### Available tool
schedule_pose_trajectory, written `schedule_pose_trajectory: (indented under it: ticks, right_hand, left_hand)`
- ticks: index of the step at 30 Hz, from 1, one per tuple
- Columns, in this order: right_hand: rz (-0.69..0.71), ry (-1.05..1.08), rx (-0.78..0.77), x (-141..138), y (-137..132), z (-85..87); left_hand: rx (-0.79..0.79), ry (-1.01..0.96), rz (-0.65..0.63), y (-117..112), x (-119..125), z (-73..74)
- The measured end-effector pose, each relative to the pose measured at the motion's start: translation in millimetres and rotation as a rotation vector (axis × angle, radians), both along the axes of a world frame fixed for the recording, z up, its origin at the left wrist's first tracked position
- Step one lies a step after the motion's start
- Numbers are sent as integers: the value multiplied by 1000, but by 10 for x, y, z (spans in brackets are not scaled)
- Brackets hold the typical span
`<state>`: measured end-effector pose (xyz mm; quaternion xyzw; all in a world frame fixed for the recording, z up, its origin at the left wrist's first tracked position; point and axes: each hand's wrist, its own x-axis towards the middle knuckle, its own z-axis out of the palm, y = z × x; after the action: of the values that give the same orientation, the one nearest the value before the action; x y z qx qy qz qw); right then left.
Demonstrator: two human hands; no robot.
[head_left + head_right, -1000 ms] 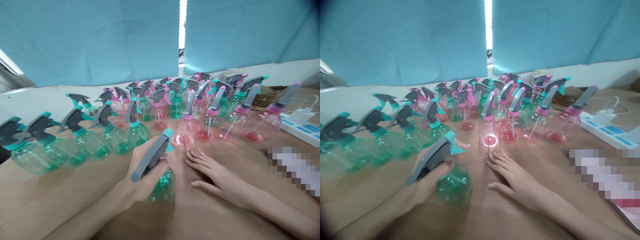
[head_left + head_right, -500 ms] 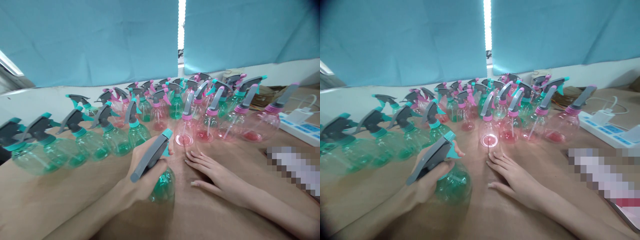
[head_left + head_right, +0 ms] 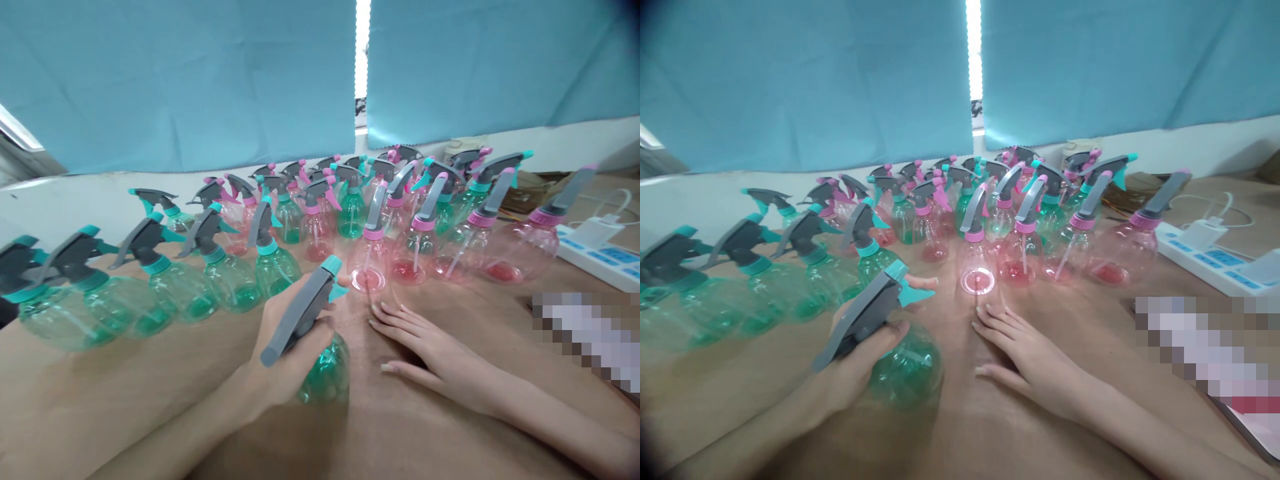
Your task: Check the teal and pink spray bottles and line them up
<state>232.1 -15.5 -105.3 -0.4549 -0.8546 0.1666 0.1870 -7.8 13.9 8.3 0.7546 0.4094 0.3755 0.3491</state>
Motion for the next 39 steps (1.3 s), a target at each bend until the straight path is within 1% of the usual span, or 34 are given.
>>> schedule_pose_trajectory:
  ticks: [3, 10, 15, 21, 26, 32, 39]
  right_hand:
    - [6, 1, 4, 4, 3, -12]
    - [16, 18, 13, 4, 8, -20]
    - [15, -9, 9, 3, 6, -14]
    - [12, -24, 14, 0, 5, -14]
    - [13, 13, 19, -2, 0, -2]
    - [9, 14, 17, -5, -5, 4]
    - [20, 26, 23, 2, 3, -13]
  left_hand:
    - [-41, 9, -2, -3, 11, 9]
    - [-7, 29, 12, 20, 6, -9]
    - [26, 41, 9, 27, 12, -3]
    - [14, 58, 0, 17, 6, -2]
    - [13, 61, 13, 30, 9, 0]
    - [21, 63, -8, 26, 5, 15]
    - [-35, 35, -8, 7, -9, -5]
